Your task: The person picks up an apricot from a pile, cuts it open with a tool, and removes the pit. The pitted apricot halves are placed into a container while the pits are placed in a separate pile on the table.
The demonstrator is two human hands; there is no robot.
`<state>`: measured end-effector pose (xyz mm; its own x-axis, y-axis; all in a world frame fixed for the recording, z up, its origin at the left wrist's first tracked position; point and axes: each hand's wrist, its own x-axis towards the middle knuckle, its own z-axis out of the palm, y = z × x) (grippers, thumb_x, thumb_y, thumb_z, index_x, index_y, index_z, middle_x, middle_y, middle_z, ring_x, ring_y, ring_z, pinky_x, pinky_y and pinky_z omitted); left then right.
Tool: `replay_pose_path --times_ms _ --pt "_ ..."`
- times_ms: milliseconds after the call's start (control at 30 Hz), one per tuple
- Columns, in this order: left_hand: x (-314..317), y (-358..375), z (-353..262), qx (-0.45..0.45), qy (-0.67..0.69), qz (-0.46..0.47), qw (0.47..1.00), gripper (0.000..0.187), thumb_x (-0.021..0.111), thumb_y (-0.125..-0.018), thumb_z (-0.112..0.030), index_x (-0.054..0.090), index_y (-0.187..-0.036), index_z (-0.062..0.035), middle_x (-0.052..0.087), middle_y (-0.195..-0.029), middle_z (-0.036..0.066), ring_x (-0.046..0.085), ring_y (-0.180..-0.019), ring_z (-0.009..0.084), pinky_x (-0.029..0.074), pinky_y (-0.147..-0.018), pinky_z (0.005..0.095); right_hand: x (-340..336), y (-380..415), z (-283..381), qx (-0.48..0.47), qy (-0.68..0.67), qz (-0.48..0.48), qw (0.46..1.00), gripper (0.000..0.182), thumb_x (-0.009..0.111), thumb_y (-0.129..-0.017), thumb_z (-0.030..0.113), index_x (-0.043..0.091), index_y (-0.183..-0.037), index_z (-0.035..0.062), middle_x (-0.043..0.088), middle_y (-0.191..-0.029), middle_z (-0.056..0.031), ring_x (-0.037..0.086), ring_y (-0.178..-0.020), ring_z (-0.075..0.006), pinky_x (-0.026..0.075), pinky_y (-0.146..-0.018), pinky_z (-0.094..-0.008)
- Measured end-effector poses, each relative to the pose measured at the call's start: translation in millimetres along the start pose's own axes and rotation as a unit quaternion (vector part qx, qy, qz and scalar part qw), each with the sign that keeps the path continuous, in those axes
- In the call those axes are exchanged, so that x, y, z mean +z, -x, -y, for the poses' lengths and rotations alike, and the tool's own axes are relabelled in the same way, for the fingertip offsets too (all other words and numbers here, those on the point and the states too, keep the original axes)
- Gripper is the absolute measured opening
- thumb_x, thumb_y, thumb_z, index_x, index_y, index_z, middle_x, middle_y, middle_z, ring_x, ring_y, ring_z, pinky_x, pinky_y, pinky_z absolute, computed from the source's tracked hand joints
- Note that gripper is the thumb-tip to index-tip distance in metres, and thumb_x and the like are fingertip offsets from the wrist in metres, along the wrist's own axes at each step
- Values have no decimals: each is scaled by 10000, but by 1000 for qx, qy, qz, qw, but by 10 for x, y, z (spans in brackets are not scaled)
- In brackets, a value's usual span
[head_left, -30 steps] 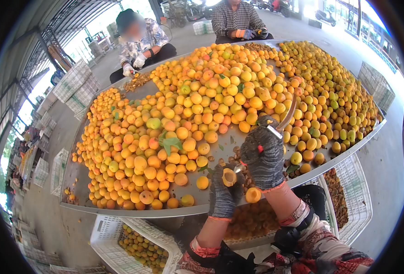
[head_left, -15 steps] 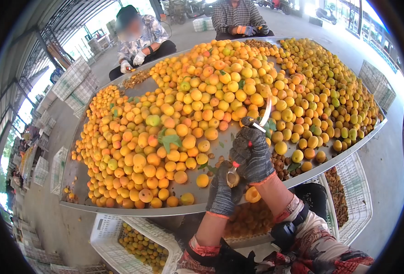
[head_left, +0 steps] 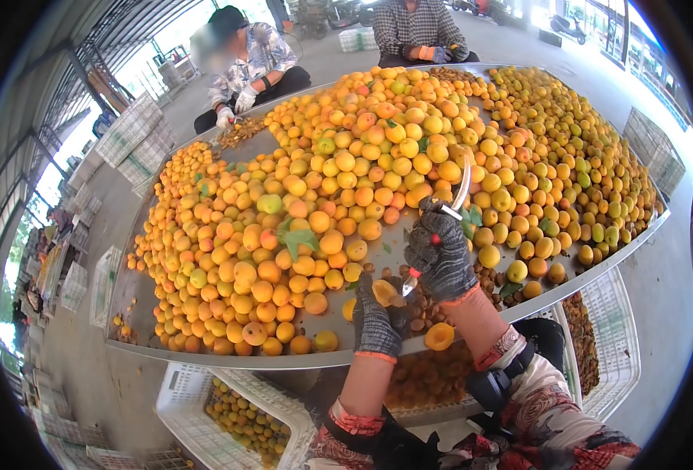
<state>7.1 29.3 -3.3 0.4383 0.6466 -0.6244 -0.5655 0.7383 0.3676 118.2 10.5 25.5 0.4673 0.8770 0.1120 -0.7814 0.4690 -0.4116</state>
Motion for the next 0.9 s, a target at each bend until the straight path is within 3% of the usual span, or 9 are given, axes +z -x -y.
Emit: replay_pose_path --times_ms 67,200,233,300,333,667,767,833,900 --pt "-10 -19 11 30 67 -43 996 453 521 -825 -483 550 -997 -65 605 -823 93 588 -637 214 503 -501 332 137 61 115 -11 105 8 994 203 590 -811 173 538 -985 82 515 -650 7 453 -444 -69 362 -367 -196" --pt "-3 123 -59 38 -78 -36 996 497 530 -797 -540 541 -990 -83 607 -784 64 567 -574 186 454 -430 281 167 141 200 -51 300 109 946 267 625 -782 168 544 -1015 64 586 -780 -62 559 -580 -127 458 -471 -252" --pt "19 158 -82 42 -104 -57 992 499 532 -787 -557 540 -967 -92 604 -766 53 557 -556 176 437 -409 265 188 167 213 -52 475 189 858 322 650 -749 171 551 -1031 51 586 -850 -94 554 -708 -188 455 -589 -298" --pt "17 129 -125 34 -93 -68 993 480 528 -805 -530 547 -959 -76 603 -799 63 579 -591 185 487 -466 284 194 232 238 -45 756 320 570 431 700 -683 175 565 -1063 25 584 -991 -159 544 -962 -308 450 -826 -390" --pt "13 121 -133 27 -84 -79 993 462 524 -823 -503 553 -951 -60 603 -832 74 602 -625 195 537 -524 304 93 270 191 -47 786 323 525 453 705 -668 179 573 -1075 33 575 -995 -158 543 -948 -331 451 -820 -366" --pt "-167 -1 -37 62 -207 -52 975 447 515 -836 -484 549 -993 -67 598 -865 68 590 -636 152 507 -507 271 -95 375 174 -43 778 294 553 456 723 -656 153 567 -1062 15 577 -1003 -167 568 -907 -322 467 -776 -363" --pt "-55 187 -99 43 -182 -35 982 422 488 -870 -420 535 -1056 -44 590 -901 68 584 -690 149 502 -541 252 -121 339 190 -81 788 171 585 425 726 -691 155 561 -1050 -2 596 -978 -149 592 -868 -261 473 -752 -338" --pt "-84 180 -100 39 -144 14 989 397 451 -899 -356 520 -1090 -15 587 -920 61 578 -776 152 499 -608 277 -184 277 290 -12 717 45 695 404 711 -732 160 548 -1060 -12 608 -949 -135 590 -835 -189 472 -739 -304" --pt "-144 173 -99 104 -269 17 957 365 448 -903 -325 524 -1085 -17 592 -919 75 578 -803 164 494 -641 302 37 397 447 -72 765 35 640 390 704 -738 129 547 -1069 -3 620 -890 -108 580 -792 -141 479 -703 -276"
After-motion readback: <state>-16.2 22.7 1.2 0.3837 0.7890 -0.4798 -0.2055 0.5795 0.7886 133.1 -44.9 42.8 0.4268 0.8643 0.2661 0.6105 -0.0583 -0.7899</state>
